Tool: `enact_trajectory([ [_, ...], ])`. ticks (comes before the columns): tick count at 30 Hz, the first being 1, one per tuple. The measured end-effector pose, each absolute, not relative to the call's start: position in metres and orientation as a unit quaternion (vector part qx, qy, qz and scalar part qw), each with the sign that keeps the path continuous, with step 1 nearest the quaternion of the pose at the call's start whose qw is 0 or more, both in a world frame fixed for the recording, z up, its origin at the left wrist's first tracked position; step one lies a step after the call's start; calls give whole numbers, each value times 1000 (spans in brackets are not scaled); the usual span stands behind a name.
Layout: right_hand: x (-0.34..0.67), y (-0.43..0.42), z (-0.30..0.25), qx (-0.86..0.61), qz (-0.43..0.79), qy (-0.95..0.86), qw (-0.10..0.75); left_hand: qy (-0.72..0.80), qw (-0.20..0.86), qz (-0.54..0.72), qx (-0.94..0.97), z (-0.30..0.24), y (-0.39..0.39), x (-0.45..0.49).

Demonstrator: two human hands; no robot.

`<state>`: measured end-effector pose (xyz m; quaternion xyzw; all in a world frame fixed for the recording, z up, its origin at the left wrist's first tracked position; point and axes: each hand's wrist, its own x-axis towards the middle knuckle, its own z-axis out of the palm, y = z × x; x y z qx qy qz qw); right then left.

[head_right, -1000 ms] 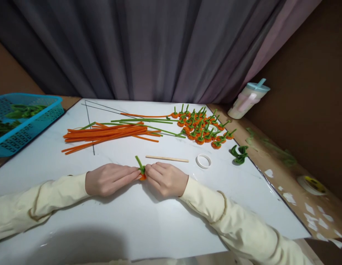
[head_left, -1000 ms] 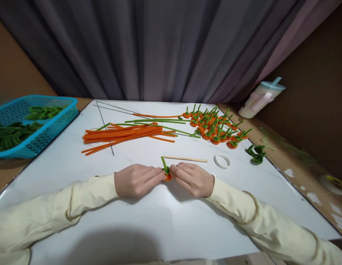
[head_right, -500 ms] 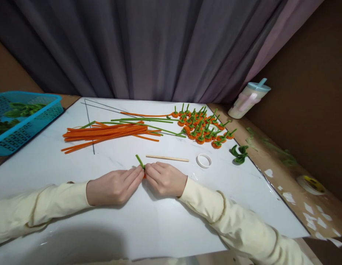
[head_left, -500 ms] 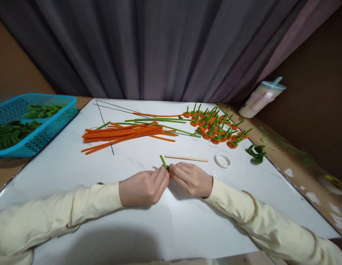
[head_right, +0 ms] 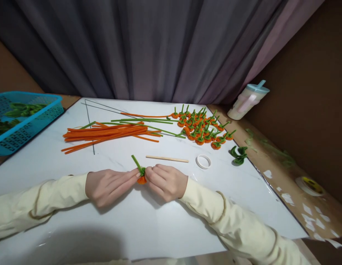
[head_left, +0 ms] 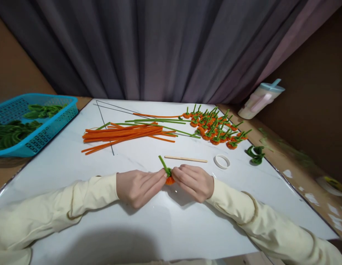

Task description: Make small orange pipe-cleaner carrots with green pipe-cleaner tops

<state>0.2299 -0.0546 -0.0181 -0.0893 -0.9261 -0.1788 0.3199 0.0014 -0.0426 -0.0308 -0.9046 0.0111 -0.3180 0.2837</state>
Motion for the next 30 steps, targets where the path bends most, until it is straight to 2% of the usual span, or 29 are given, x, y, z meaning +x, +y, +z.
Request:
enact_trajectory([
  [4,230,-53,-17,-83,-190,-924,322,14,207,-331,-920,-28,-40,1],
  [6,231,-52,-16,-94,-195,-919,330,-49,103,-344,-932,-25,-41,3],
  [10,231,-50,-15,-116,-216,-908,338,-225,-173,-381,-880,-20,-46,14],
  [13,228,-49,-16,-94,-208,-915,334,-262,-266,-380,-846,-19,-51,22],
  [17,226,-51,-20,-143,-114,-903,389,-267,-197,-407,-851,-22,-53,24],
  [20,224,-56,-21,-249,64,-866,430,-253,-133,-445,-849,-26,-51,20],
  [23,219,-63,-18,-302,206,-835,411,-241,-66,-441,-862,-32,-49,16],
  [27,214,-68,-17,-325,261,-818,396,-236,-13,-421,-876,-35,-50,15],
  [30,214,-67,-20,-320,250,-822,400,-253,-46,-407,-877,-33,-53,17],
])
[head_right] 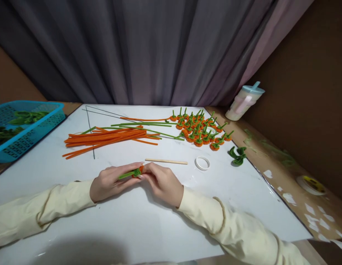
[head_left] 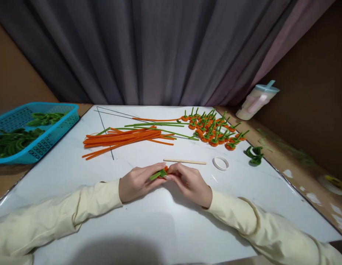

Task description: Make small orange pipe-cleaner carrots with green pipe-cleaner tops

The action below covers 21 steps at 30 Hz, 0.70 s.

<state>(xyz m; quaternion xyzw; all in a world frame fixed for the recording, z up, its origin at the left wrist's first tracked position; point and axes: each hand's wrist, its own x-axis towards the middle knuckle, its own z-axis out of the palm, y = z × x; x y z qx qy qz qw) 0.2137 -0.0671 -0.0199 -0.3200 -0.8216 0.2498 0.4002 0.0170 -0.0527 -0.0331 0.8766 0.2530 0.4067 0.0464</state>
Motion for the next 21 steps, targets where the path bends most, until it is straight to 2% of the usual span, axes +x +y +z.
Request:
enact_trajectory([
  [5,216,-66,-22,-319,238,-832,387,261,163,382,871,-29,-55,19],
  [14,220,-60,-31,-316,196,-862,345,284,237,351,860,-34,-50,19],
  [17,221,-55,-30,-342,245,-836,353,298,245,315,867,-32,-45,19],
  [21,223,-46,-30,-382,315,-790,361,322,201,277,883,-30,-38,18],
])
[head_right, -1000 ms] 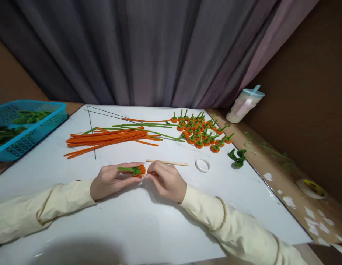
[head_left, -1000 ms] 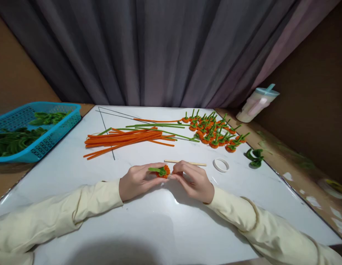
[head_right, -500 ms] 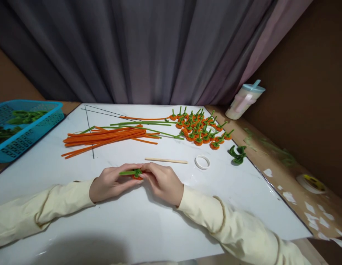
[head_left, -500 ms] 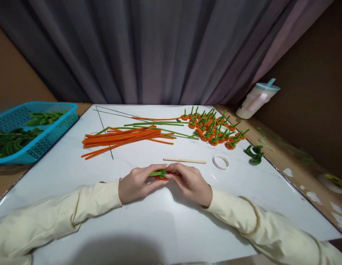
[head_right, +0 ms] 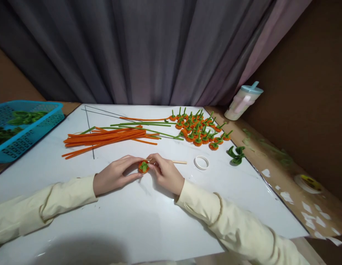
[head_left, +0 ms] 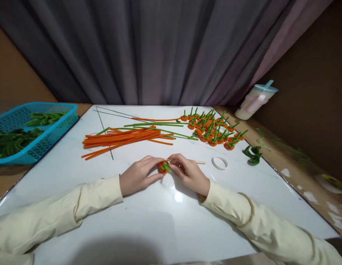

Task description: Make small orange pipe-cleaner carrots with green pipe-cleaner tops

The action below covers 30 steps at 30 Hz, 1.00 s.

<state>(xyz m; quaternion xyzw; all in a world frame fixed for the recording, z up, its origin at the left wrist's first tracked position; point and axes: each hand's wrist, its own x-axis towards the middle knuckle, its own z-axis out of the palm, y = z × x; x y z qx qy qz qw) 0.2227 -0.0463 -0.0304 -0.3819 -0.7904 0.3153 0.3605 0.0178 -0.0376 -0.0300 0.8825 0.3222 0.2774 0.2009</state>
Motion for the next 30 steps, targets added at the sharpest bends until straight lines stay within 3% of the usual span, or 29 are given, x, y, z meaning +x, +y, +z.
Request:
enact_trajectory([
  [7,225,-39,-31,-407,417,-709,398,309,118,260,907,-33,-28,15],
  [14,219,-30,-23,-386,355,-796,303,293,140,254,911,-33,-25,15],
  [18,212,-23,-23,-397,350,-795,298,311,155,268,899,-29,-27,15],
  [24,211,-29,-28,-414,501,-691,315,303,132,288,899,-26,-32,16],
  [30,204,-33,-28,-411,557,-625,361,284,134,313,896,-27,-33,16],
])
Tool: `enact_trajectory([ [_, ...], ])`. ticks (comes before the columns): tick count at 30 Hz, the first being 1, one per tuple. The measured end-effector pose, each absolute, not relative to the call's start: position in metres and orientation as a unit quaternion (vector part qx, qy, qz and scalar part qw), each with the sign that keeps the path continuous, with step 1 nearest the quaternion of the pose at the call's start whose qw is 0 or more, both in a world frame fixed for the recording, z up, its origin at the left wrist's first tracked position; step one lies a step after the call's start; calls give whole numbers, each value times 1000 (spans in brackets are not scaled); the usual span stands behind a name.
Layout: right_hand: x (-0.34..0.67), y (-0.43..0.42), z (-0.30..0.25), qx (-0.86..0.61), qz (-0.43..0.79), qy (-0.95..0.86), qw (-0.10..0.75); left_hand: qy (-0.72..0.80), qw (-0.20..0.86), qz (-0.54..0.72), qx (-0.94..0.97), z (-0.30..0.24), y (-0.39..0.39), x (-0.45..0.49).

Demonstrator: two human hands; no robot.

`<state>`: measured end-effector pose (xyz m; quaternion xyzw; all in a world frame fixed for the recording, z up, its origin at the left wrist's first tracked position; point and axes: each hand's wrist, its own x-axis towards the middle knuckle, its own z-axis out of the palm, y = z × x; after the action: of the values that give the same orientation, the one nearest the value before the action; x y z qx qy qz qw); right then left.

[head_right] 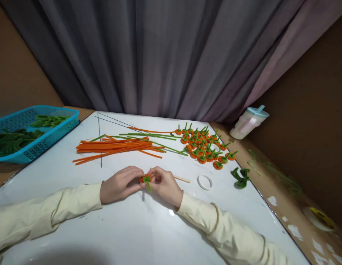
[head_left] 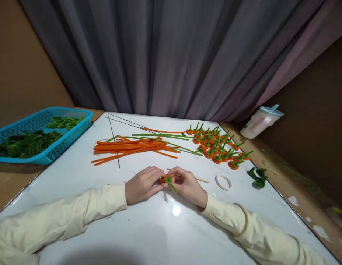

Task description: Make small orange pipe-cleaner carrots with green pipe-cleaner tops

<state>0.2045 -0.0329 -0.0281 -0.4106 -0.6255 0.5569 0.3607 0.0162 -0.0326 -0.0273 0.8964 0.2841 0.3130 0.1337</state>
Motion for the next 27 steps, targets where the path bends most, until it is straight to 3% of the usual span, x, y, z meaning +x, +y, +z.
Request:
enact_trajectory([
  [6,207,-33,-33,-411,581,-599,368,266,199,326,885,-24,-35,15],
  [12,210,-33,-36,-429,555,-601,382,322,519,318,725,-21,-35,21],
  [14,209,-34,-36,-424,550,-606,387,350,573,300,677,-22,-34,24],
  [20,212,-27,-34,-351,644,-555,392,383,571,293,665,-23,-31,25],
  [24,219,-11,-28,-283,742,-532,295,377,597,296,643,-24,-26,24],
  [27,219,-3,-25,-248,762,-532,275,384,616,294,622,-25,-20,24],
])
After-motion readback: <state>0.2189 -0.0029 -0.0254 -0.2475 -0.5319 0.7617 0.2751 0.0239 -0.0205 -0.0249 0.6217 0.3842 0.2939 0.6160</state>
